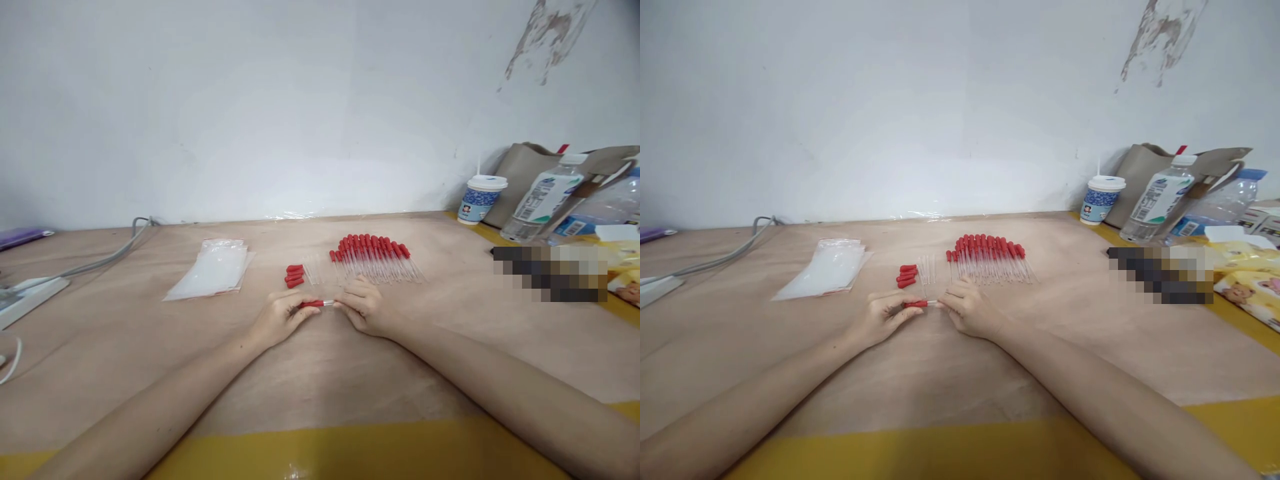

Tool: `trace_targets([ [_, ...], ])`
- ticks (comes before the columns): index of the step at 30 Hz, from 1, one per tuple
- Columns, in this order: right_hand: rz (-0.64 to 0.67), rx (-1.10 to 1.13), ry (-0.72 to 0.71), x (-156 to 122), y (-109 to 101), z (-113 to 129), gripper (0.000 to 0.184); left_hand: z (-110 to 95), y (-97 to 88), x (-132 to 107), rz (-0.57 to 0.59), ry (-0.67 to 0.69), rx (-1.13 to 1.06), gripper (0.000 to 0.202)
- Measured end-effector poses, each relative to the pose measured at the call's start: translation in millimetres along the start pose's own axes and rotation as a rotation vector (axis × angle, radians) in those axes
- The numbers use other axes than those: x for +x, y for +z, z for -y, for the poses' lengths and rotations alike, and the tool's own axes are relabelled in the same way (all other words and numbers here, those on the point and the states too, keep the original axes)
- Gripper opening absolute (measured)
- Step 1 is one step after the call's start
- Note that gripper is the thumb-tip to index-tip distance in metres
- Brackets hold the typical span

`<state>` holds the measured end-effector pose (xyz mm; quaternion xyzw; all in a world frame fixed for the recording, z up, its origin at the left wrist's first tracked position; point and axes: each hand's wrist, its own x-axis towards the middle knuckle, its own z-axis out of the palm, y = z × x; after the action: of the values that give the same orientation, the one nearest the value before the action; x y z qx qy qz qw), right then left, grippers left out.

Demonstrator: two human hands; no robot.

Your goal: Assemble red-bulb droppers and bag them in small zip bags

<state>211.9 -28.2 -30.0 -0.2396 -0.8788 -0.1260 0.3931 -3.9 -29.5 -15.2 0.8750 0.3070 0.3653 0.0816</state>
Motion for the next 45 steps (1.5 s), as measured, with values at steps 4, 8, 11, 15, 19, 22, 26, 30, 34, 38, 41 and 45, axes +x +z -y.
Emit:
trace_targets([
  [4, 0.023, 0.034, 0.051, 1, 0, 4, 0.022, -1, -0.2, 0, -0.008, 0.011, -0.014, 0.017],
  [8, 0.059, 0.059, 0.095, 3, -1, 6, 0.024, -3, -1.2, 0, -0.005, 0.015, -0.005, 0.017],
  [11, 0.070, 0.089, 0.127, 3, -2, 8, 0.025, -4, -1.5, 1, -0.008, 0.029, 0.002, 0.016],
  [15, 0.105, 0.143, 0.192, 6, -3, 10, 0.026, -4, -1.6, 1, -0.013, 0.042, 0.012, 0.016],
  [19, 0.206, 0.114, 0.235, 12, -9, 16, 0.027, -1, -1.2, 2, -0.021, 0.076, 0.028, 0.013],
  [22, 0.325, 0.036, 0.272, 18, -20, 19, 0.021, 2, -1.8, 2, -0.046, 0.124, 0.047, 0.016],
  [26, 0.428, 0.062, 0.552, 29, -31, 11, 0.021, 8, -5.9, 3, -0.114, 0.018, 0.162, 0.047],
  [30, 0.374, -0.084, 0.867, 46, -22, -11, 0.026, 15, -8.5, 3, -0.149, -0.136, 0.270, 0.046],
  [34, 0.368, -0.243, 1.042, 59, 2, -27, 0.029, 19, -8.7, 0, -0.108, -0.159, 0.280, 0.038],
  [38, 0.393, -0.315, 1.108, 63, 18, -33, 0.030, 20, -10.6, -1, -0.079, -0.199, 0.270, 0.031],
  [41, 0.415, -0.330, 1.105, 61, 20, -36, 0.030, 22, -11.7, -1, -0.079, -0.222, 0.265, 0.028],
  [45, 0.423, -0.340, 1.101, 58, 20, -37, 0.031, 28, -10.8, 1, -0.090, -0.236, 0.282, 0.021],
])
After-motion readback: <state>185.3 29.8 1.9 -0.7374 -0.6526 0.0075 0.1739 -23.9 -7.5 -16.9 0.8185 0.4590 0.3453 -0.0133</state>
